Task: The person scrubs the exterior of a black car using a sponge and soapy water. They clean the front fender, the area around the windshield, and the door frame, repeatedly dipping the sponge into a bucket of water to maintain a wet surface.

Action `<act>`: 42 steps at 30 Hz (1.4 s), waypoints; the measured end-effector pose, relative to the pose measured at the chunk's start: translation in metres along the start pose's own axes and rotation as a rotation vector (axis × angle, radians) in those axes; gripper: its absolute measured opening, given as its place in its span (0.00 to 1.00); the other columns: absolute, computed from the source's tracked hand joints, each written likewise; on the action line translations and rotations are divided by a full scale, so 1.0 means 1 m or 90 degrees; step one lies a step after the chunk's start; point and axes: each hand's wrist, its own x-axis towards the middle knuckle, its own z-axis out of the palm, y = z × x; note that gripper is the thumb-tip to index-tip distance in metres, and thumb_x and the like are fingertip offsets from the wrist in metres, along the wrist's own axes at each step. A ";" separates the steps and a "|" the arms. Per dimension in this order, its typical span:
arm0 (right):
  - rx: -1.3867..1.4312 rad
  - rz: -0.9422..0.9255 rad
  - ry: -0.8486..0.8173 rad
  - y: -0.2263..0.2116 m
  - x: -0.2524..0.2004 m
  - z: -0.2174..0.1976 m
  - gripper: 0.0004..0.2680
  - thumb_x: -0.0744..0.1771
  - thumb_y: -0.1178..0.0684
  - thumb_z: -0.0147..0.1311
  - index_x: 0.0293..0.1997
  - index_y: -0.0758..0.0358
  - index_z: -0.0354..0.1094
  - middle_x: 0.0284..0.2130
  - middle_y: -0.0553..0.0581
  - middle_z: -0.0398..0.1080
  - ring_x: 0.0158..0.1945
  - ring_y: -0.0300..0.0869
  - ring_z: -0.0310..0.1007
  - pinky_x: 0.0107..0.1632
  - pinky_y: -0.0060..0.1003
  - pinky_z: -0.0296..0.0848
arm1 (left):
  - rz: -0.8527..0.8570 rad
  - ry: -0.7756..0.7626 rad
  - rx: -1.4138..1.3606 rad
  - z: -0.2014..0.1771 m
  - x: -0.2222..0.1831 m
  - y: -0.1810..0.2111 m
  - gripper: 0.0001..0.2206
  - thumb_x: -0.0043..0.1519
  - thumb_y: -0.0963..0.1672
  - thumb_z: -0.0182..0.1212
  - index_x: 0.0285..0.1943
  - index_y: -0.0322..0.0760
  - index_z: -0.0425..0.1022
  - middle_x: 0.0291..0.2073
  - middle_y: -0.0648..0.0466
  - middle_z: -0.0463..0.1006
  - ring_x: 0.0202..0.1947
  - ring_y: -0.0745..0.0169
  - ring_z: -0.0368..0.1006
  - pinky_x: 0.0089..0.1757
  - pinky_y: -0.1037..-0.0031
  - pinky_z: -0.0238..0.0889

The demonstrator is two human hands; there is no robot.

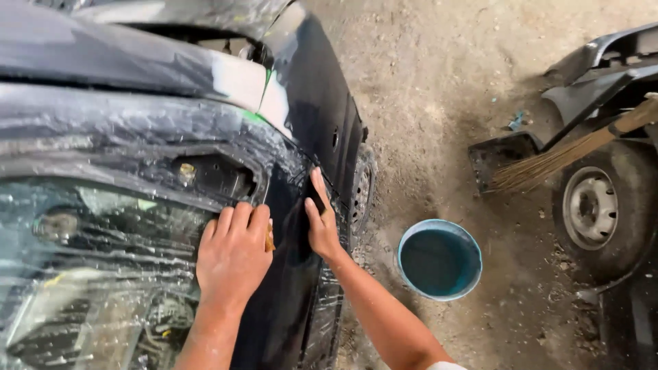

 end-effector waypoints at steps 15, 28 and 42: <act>0.029 0.082 0.062 0.058 0.005 -0.012 0.23 0.69 0.45 0.42 0.72 0.63 0.47 0.72 0.59 0.45 0.76 0.44 0.40 0.74 0.38 0.39 | -0.003 0.002 0.021 0.004 0.002 -0.002 0.05 0.67 0.44 0.55 0.36 0.49 0.68 0.29 0.62 0.66 0.30 0.64 0.63 0.33 0.74 0.60; -0.012 -0.034 0.018 -0.022 0.004 0.017 0.23 0.71 0.41 0.38 0.73 0.62 0.45 0.74 0.60 0.40 0.77 0.47 0.35 0.75 0.44 0.35 | 0.004 0.010 0.001 0.001 0.002 -0.003 0.05 0.67 0.43 0.55 0.36 0.48 0.70 0.30 0.61 0.68 0.30 0.65 0.65 0.33 0.76 0.60; -0.039 -0.152 -0.036 -0.018 -0.024 0.021 0.20 0.73 0.45 0.35 0.74 0.63 0.44 0.74 0.61 0.39 0.78 0.50 0.33 0.76 0.48 0.33 | 0.003 0.012 0.025 -0.001 0.005 -0.002 0.07 0.67 0.44 0.55 0.34 0.50 0.68 0.29 0.62 0.67 0.30 0.64 0.65 0.33 0.75 0.59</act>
